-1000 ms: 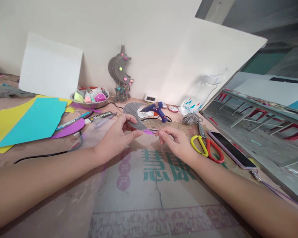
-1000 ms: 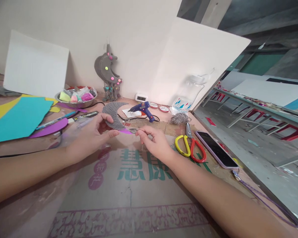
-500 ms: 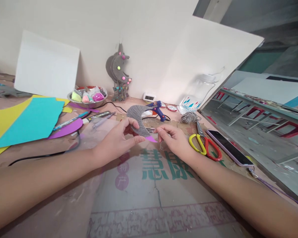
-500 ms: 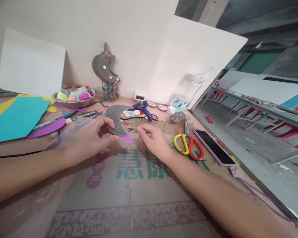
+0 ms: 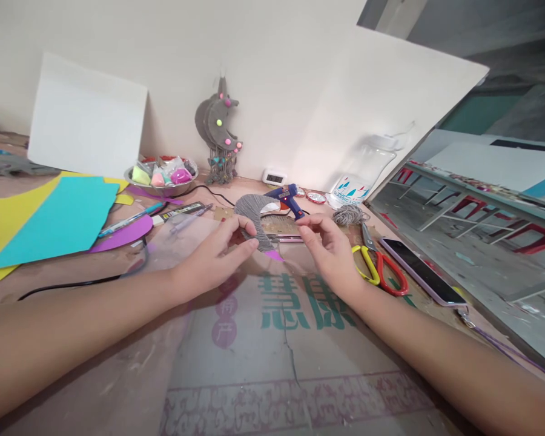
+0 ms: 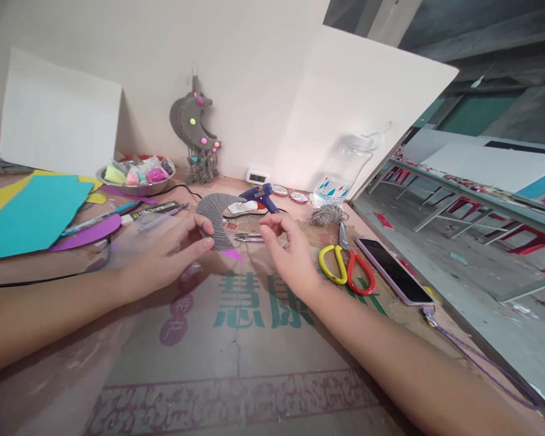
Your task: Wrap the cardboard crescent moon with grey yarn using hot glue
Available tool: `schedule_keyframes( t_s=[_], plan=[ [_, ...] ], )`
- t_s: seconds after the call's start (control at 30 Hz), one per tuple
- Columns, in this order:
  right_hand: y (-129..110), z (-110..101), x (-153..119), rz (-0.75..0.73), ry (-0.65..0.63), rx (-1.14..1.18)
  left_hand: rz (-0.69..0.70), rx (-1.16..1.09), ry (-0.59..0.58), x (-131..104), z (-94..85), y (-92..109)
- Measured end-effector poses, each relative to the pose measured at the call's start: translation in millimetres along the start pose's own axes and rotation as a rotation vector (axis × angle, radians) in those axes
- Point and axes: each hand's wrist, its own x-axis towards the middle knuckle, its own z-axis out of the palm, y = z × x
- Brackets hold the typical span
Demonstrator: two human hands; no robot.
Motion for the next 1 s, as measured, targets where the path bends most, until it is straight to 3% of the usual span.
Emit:
schedule_keyframes(
  t_s=[0.17,0.3,0.77,0.93,1.0],
  plan=[
    [-14,2,-8,-0.337,-0.164,-0.171,-0.035,-0.025,0.005,2,4.0,-5],
    [-20,5,-13,-0.457,-0.241,-0.250,-0.016,-0.076,-0.043,1,8.1,-10],
    [-18,6,-12,-0.553,-0.193,-0.330,0.112,0.072,-0.069,-2,9.4,-12],
    [0,-2,5,-0.369,-0.062,-0.287,0.040,0.036,-0.067,-2,6.4,-9],
    [18,-4,13,-0.318,-0.095,-0.364,0.021,-0.003,-0.060,-1,4.3,-9]
  ],
)
